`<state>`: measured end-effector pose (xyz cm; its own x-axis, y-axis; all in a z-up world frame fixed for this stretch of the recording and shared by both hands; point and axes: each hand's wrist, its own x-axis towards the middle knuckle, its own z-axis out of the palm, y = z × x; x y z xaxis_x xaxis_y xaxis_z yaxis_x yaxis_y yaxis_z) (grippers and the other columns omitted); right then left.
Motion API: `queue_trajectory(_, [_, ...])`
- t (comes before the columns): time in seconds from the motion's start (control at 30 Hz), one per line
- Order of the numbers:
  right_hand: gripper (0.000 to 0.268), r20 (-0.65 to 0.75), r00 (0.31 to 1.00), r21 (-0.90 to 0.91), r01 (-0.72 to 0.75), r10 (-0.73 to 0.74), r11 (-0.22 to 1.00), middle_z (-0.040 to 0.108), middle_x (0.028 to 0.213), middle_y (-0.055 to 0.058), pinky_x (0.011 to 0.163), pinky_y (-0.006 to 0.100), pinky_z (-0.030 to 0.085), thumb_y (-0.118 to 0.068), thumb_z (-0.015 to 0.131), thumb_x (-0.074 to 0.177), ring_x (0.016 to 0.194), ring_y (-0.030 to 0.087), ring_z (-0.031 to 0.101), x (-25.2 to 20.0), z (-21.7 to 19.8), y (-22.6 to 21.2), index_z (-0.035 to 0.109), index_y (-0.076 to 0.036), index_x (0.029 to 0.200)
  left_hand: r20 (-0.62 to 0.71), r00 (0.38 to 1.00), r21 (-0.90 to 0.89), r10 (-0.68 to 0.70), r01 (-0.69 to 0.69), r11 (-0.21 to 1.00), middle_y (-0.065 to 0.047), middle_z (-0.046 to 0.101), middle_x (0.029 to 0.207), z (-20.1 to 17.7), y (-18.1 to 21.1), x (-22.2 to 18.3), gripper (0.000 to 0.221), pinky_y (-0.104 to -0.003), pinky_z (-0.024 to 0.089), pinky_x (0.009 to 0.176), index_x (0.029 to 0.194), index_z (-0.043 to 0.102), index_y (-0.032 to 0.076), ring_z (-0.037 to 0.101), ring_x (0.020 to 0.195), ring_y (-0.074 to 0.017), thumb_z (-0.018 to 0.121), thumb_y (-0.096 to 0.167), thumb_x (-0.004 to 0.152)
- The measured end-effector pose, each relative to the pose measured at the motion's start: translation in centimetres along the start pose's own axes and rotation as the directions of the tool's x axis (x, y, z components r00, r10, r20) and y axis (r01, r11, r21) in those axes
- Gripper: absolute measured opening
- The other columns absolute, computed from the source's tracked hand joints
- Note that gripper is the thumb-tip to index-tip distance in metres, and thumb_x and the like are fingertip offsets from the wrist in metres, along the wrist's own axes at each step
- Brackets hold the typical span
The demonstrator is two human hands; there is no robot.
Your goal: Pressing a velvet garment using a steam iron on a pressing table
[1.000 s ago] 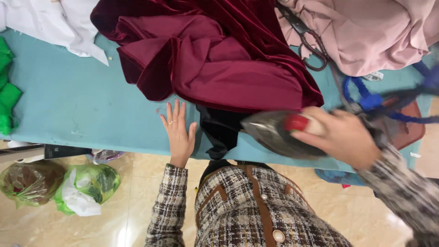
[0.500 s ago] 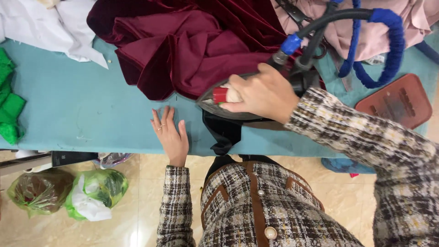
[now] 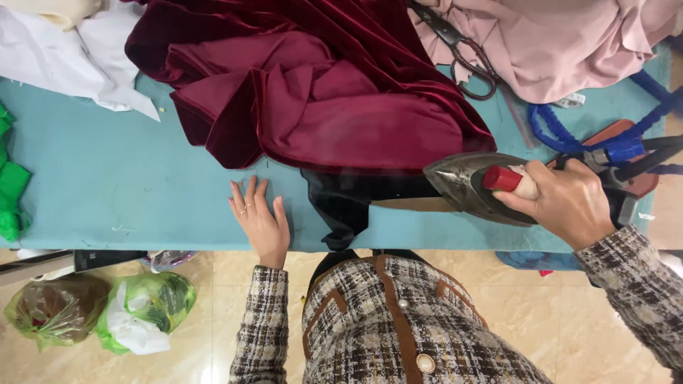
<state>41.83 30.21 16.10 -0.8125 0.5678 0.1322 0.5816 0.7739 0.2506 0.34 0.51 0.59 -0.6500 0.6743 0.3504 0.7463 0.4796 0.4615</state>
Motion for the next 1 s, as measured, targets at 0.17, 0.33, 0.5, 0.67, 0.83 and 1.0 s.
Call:
queue_trajectory(0.17, [0.059,-0.068,0.987,-0.003,0.144,-0.144,0.99,0.057,0.052,-0.002,0.074,0.028,0.05,-0.08,0.061,0.089,0.051,0.016,0.059,6.3,-2.2,-5.8,0.06,-0.021,0.086,0.023,0.999,-0.05,-0.041,0.042,0.998,-0.012,0.051,0.153,-1.2,1.4,0.7,0.045,-0.063,0.018,0.123,0.137,0.058,0.008,0.026,0.153,-0.0433,0.04,0.04,0.11])
queue_trajectory(0.33, [0.054,-0.28,0.924,0.163,0.315,-0.262,0.935,0.065,0.055,-0.001,0.073,0.027,0.046,-0.077,0.067,0.089,0.054,0.012,0.069,15.4,-3.8,-15.0,0.059,-0.023,0.085,0.027,0.999,-0.004,-0.031,0.031,1.0,-0.01,0.051,0.151,-0.5,0.3,0.1,0.042,-0.061,0.019,0.123,0.138,0.057,0.009,0.028,0.152,-0.043,0.044,0.038,0.11])
queue_trajectory(0.5, [0.053,-0.343,0.901,0.335,0.381,-0.265,0.862,0.064,0.053,-0.004,0.075,0.032,0.042,-0.079,0.063,0.085,0.053,0.016,0.071,20.8,-2.6,-21.1,0.057,-0.027,0.09,0.021,0.999,0.019,-0.035,0.035,0.999,-0.007,0.053,0.15,-0.5,0.4,0.1,0.04,-0.06,0.021,0.122,0.136,0.058,0.01,0.03,0.151,-0.0429,0.044,0.036,0.109])
queue_trajectory(0.67, [0.056,-0.283,0.913,0.334,0.382,-0.295,0.862,0.065,0.053,-0.001,0.076,0.031,0.042,-0.079,0.061,0.085,0.053,0.019,0.072,19.3,-2.4,-18.3,0.059,-0.024,0.092,0.02,0.999,-0.025,-0.032,0.032,0.999,-0.007,0.055,0.148,-0.8,0.3,0.3,0.037,-0.059,0.023,0.122,0.134,0.059,0.01,0.033,0.149,-0.0434,0.047,0.034,0.109])
queue_trajectory(0.83, [0.057,-0.269,0.914,0.175,0.357,-0.304,0.917,0.065,0.054,-0.003,0.078,0.028,0.046,-0.078,0.065,0.087,0.057,0.015,0.073,13.5,-2.1,-10.0,0.061,-0.022,0.098,0.062,0.991,-0.138,-0.123,0.13,0.982,-0.005,0.055,0.148,0.1,-0.5,0.1,0.031,-0.059,0.017,0.124,0.134,0.06,0.014,0.032,0.151,-0.0418,0.055,0.022,0.104])
queue_trajectory(1.0, [0.068,0.064,0.962,0.013,0.266,-0.266,0.964,0.063,0.053,-0.006,0.082,0.03,0.057,-0.08,0.049,0.092,0.042,0.011,0.058,6.2,0.0,-1.2,0.064,-0.015,0.097,0.075,0.991,-0.322,-0.108,0.127,0.938,-0.022,0.033,0.164,-0.2,4.8,1.7,0.052,-0.06,0.015,0.127,0.151,0.044,-0.001,0.014,0.157,-0.0446,0.04,0.034,0.112])
